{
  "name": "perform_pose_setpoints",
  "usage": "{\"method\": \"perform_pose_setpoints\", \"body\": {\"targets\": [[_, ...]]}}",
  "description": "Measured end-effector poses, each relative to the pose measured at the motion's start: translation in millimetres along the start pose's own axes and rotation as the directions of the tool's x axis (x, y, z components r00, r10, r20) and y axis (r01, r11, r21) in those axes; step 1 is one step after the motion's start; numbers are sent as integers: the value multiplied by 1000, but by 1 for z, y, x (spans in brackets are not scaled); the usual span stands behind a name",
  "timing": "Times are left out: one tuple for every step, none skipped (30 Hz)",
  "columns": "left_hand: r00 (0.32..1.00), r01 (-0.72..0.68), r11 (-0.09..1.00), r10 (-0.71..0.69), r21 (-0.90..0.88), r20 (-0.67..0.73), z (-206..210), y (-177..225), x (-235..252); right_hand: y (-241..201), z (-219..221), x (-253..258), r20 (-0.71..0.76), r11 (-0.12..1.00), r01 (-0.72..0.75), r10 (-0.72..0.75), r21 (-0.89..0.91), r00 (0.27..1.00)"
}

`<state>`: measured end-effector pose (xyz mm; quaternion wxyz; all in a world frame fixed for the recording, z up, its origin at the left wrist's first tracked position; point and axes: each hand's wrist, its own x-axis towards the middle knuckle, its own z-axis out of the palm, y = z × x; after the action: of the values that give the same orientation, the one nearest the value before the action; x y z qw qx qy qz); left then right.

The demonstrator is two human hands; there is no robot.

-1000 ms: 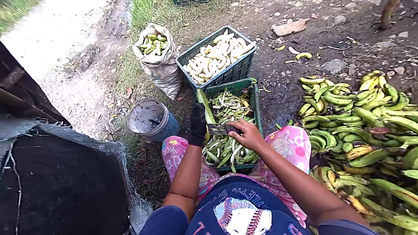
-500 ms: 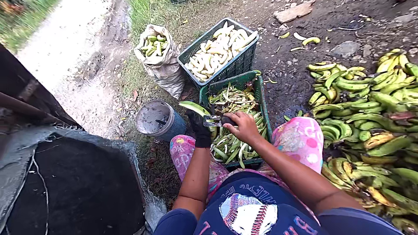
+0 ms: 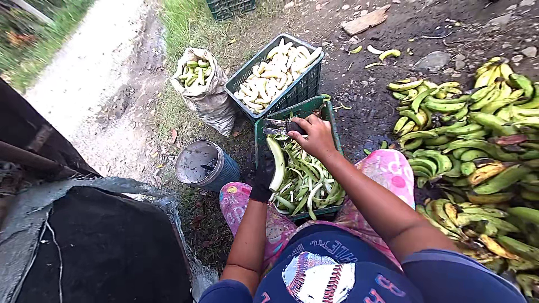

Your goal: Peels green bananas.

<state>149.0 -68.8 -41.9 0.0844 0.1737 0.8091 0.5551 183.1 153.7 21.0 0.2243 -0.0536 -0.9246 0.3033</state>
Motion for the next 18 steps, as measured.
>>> {"method": "perform_pose_setpoints", "body": {"targets": [[994, -18, 997, 9, -76, -109, 2, -7, 3, -1, 4, -12, 50, 1000, -26, 25, 14, 998], [972, -63, 979, 16, -193, -236, 5, -7, 6, -3, 9, -27, 97, 999, -43, 40, 33, 995], [944, -119, 934, 1, -336, -330, 9, -2, 10, -7, 17, -45, 129, 997, -57, 50, 47, 990], [898, -151, 889, -59, -431, -436, 13, 7, 15, -11, 27, -62, 128, 997, -62, 56, 50, 990], [836, -118, 891, -149, -438, -528, 14, 15, 18, -14, 36, -76, 116, 997, -70, 65, 41, 991], [757, -45, 930, -207, -366, -619, 15, 24, 20, -15, 42, -85, 94, 996, -80, 77, 30, 993], [723, 10, 946, -231, -325, -651, 16, 36, 20, -16, 44, -87, 67, 996, -88, 86, 27, 994], [725, 4, 936, -244, -351, -644, 18, 47, 19, -16, 42, -84, 35, 996, -89, 88, 26, 996], [768, -53, 911, -225, -409, -600, 19, 53, 18, -14, 37, -75, 16, 997, -78, 77, 19, 997], [844, -154, 850, -152, -504, -514, 19, 53, 18, -10, 30, -63, 0, 999, -50, 50, 9, 999], [922, -224, 776, -26, -589, -385, 17, 45, 19, -4, 24, -49, -18, 1000, -4, 4, -7, 1000], [958, -228, 769, 66, -598, -280, 14, 36, 20, 2, 18, -33, -28, 998, 53, -54, -28, 998], [976, -184, 836, 94, -516, -196, 11, 29, 20, 6, 11, -17, -11, 993, 105, -105, -47, 994], [989, -123, 920, 81, -373, -127, 6, 23, 17, 8, 5, -3, 23, 986, 155, -154, -68, 988], [997, -73, 970, 66, -232, -38, 0, 18, 14, 10, 0, 10, 67, 976, 199, -193, -90, 979], [997, -52, 991, 59, -120, 55, -6, 16, 12, 9, -5, 19, 107, 968, 225, -214, -108, 971], [986, -65, 997, 70, -40, 152, -10, 12, 11, 8, -7, 24, 142, 966, 228, -210, -124, 967], [963, -99, 995, 99, -12, 250, -11, 8, 11, 7, -8, 26, 162, 967, 216, -193, -139, 968]]}}
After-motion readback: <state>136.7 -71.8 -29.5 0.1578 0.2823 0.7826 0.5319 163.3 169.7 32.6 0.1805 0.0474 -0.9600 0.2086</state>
